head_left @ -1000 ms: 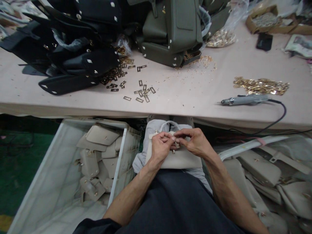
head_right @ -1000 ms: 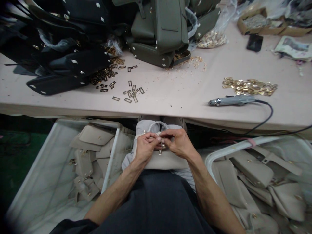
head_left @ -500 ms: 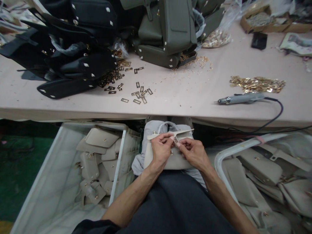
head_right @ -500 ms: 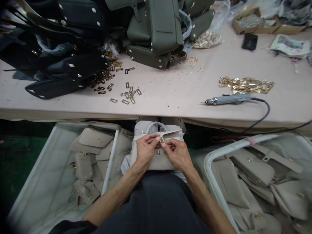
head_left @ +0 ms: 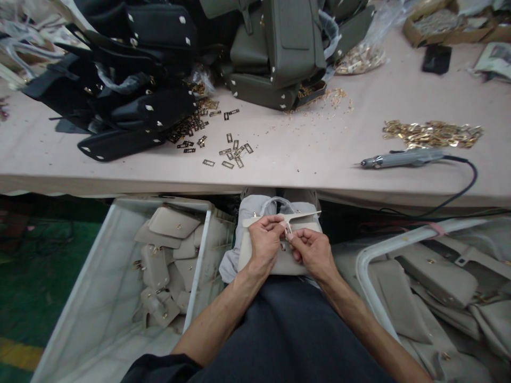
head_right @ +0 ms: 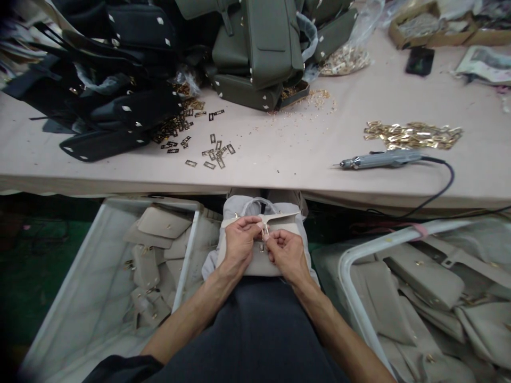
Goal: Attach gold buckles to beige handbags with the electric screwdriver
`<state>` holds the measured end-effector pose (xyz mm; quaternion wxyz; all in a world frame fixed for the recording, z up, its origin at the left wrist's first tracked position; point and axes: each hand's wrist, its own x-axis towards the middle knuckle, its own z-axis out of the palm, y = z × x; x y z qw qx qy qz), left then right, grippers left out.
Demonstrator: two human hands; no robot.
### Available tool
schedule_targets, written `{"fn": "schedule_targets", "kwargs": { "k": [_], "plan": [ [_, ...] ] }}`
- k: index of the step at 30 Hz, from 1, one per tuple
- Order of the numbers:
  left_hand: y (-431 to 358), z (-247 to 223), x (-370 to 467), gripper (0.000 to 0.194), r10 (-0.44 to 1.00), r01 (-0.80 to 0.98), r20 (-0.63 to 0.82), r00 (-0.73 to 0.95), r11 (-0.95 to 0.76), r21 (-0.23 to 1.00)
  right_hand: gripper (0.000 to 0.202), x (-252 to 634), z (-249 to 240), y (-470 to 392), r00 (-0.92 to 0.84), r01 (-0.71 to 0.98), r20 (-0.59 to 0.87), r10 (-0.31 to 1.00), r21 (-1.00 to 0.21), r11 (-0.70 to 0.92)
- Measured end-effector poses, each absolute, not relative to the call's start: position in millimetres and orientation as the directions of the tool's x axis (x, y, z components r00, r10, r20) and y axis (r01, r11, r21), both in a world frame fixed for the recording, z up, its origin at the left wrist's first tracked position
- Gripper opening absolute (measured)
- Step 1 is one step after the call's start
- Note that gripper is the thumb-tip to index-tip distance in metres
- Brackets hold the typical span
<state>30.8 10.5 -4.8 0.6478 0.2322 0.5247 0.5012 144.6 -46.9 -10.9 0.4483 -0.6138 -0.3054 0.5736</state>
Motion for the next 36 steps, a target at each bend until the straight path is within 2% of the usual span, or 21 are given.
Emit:
{"fn": "schedule_targets", "kwargs": {
  "k": [5,11,13,18,36],
  "plan": [
    [9.8,-2.8,31.1,0.022,0.890,-0.368,-0.451,-0.069,0.398,0.840,0.042,141.8,-13.3,-47.5,0.118,-0.267,-0.471,0.874,-0.863,-0.429],
    [9.8,-2.0,31.4,0.022,0.878,-0.367,-0.474,-0.062,0.421,0.829,0.040,145.2,-7.9,-42.4,-0.054,-0.506,-0.525,0.849,-0.719,-0.477],
    [9.5,-1.8,31.0,0.022,0.878,-0.369,-0.475,-0.060,0.422,0.828,0.038,147.5,-9.6,-42.4,-0.066,-0.499,-0.507,0.860,-0.729,-0.468],
    [8.9,-1.3,29.9,0.022,0.881,-0.375,-0.470,-0.052,0.419,0.827,0.032,148.9,-18.3,-44.6,0.090,-0.343,-0.389,0.917,-0.876,-0.338],
    [9.3,-4.9,27.6,0.024,0.871,-0.360,-0.490,-0.038,0.446,0.820,0.040,149.6,-13.5,-37.3,0.067,-0.483,-0.465,0.883,-0.790,-0.379]
  ]
}}
